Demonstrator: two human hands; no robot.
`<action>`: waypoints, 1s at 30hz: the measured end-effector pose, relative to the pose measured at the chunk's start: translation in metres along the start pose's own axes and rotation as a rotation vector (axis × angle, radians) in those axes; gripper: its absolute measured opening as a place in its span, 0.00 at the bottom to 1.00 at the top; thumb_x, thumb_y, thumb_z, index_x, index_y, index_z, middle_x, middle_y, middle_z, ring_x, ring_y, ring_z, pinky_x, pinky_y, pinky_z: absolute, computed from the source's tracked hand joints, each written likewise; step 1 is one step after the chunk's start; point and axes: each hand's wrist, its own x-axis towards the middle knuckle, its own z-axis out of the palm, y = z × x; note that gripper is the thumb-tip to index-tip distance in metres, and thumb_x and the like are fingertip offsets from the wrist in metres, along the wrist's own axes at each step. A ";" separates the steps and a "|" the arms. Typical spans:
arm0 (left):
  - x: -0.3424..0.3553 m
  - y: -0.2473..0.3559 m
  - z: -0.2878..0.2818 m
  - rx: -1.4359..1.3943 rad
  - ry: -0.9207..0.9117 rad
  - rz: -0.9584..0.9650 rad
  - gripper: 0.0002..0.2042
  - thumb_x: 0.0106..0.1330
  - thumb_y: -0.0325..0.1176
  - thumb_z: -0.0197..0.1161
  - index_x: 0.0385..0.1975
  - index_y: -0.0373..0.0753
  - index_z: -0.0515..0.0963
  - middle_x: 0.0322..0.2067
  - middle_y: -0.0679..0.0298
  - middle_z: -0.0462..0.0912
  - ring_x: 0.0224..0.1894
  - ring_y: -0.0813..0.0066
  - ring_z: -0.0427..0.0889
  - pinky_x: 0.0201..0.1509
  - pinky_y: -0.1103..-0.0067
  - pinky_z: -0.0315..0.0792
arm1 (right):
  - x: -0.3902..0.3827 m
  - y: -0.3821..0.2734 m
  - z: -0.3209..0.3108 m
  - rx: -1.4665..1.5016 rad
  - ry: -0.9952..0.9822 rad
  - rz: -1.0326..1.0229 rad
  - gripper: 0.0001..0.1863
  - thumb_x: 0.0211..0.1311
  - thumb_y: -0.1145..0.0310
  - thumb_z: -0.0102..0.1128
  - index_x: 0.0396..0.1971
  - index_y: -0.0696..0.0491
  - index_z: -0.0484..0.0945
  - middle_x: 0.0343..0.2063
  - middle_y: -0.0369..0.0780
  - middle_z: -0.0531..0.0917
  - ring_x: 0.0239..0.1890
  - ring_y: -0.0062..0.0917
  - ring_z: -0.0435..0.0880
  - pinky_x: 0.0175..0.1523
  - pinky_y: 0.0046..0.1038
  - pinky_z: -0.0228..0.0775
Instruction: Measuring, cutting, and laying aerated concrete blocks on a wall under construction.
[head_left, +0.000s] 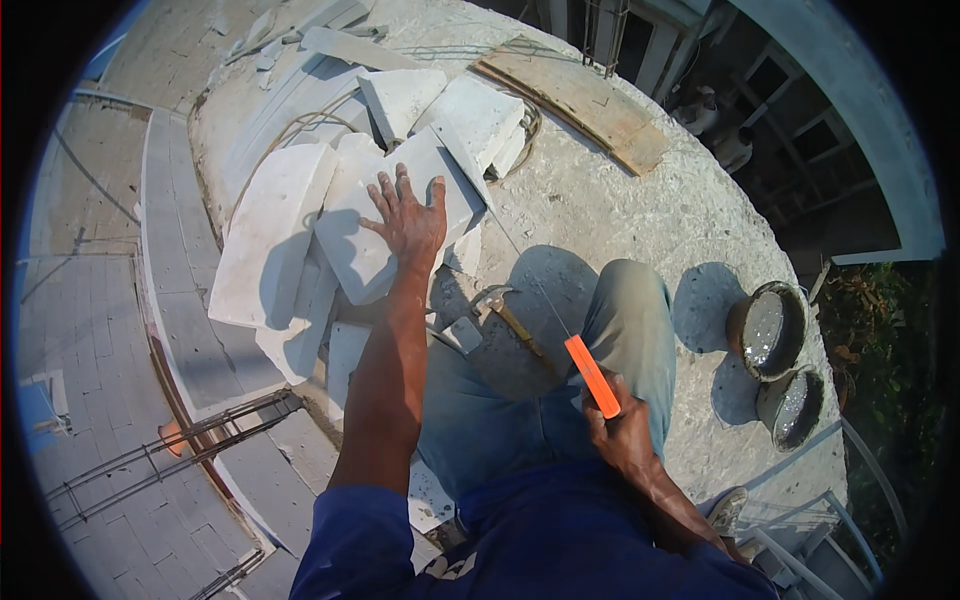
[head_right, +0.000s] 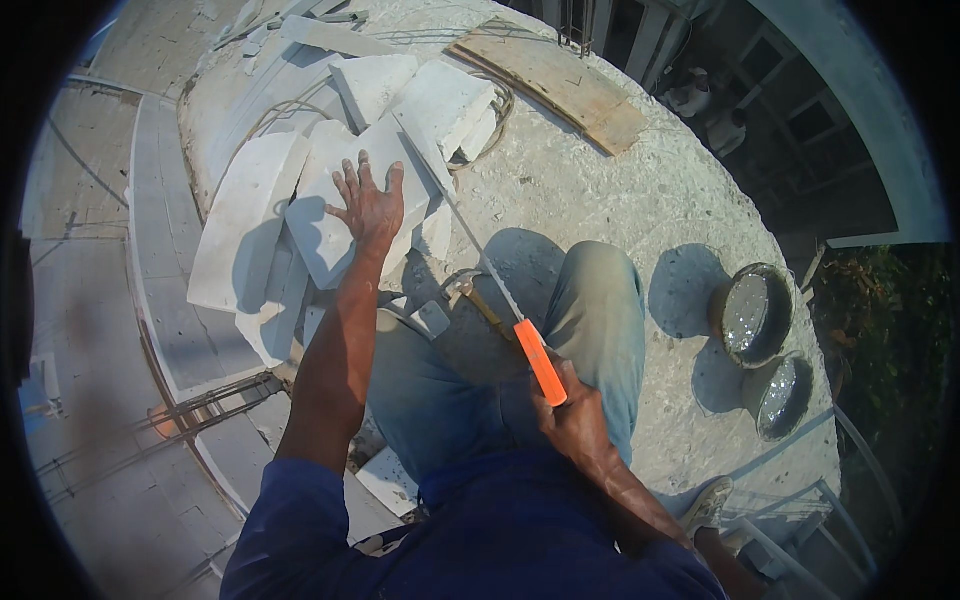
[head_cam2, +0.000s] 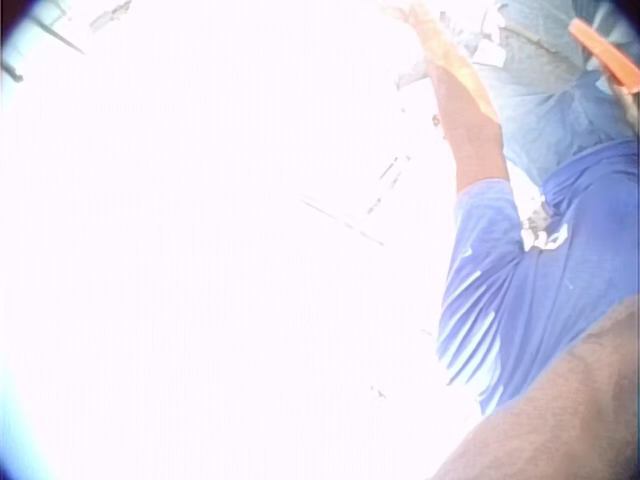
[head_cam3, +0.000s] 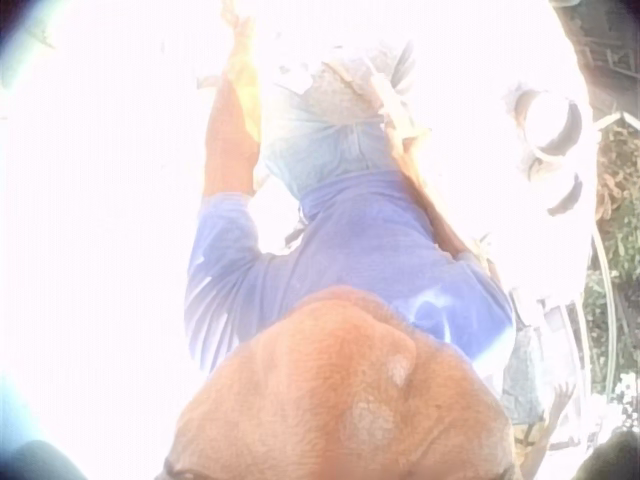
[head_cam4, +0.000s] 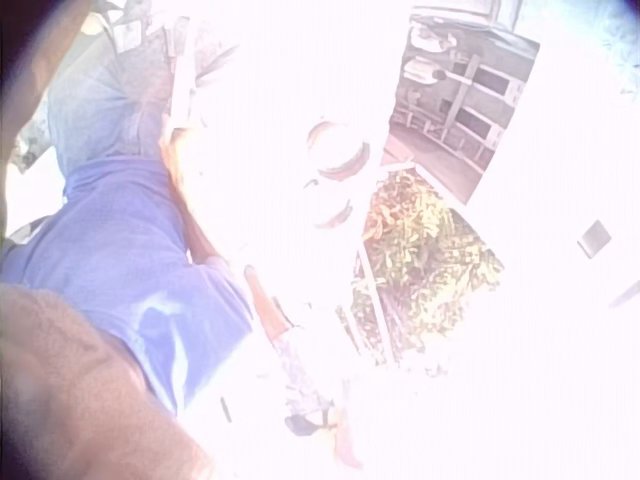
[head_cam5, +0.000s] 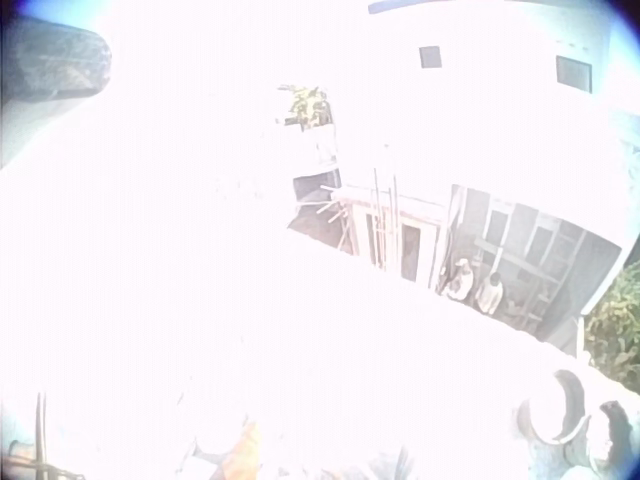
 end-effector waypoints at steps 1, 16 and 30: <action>0.001 0.001 0.001 -0.006 -0.007 0.001 0.39 0.70 0.67 0.42 0.74 0.47 0.56 0.74 0.50 0.52 0.78 0.49 0.42 0.69 0.32 0.36 | 0.015 0.005 0.005 -0.007 0.035 -0.031 0.25 0.62 0.76 0.59 0.60 0.59 0.71 0.34 0.55 0.84 0.42 0.50 0.86 0.45 0.35 0.80; 0.000 0.005 -0.004 -0.002 -0.050 -0.019 0.40 0.69 0.67 0.44 0.75 0.47 0.54 0.76 0.51 0.48 0.78 0.51 0.39 0.71 0.34 0.36 | 0.011 -0.008 0.001 0.026 0.078 0.016 0.17 0.65 0.77 0.55 0.53 0.59 0.74 0.26 0.47 0.81 0.29 0.27 0.84 0.39 0.28 0.76; 0.002 0.004 -0.005 -0.045 -0.012 -0.008 0.39 0.69 0.67 0.45 0.74 0.46 0.56 0.75 0.51 0.50 0.78 0.49 0.41 0.69 0.33 0.37 | 0.009 0.002 -0.005 -0.004 0.042 -0.042 0.23 0.62 0.77 0.60 0.58 0.58 0.72 0.36 0.55 0.85 0.41 0.48 0.87 0.46 0.37 0.82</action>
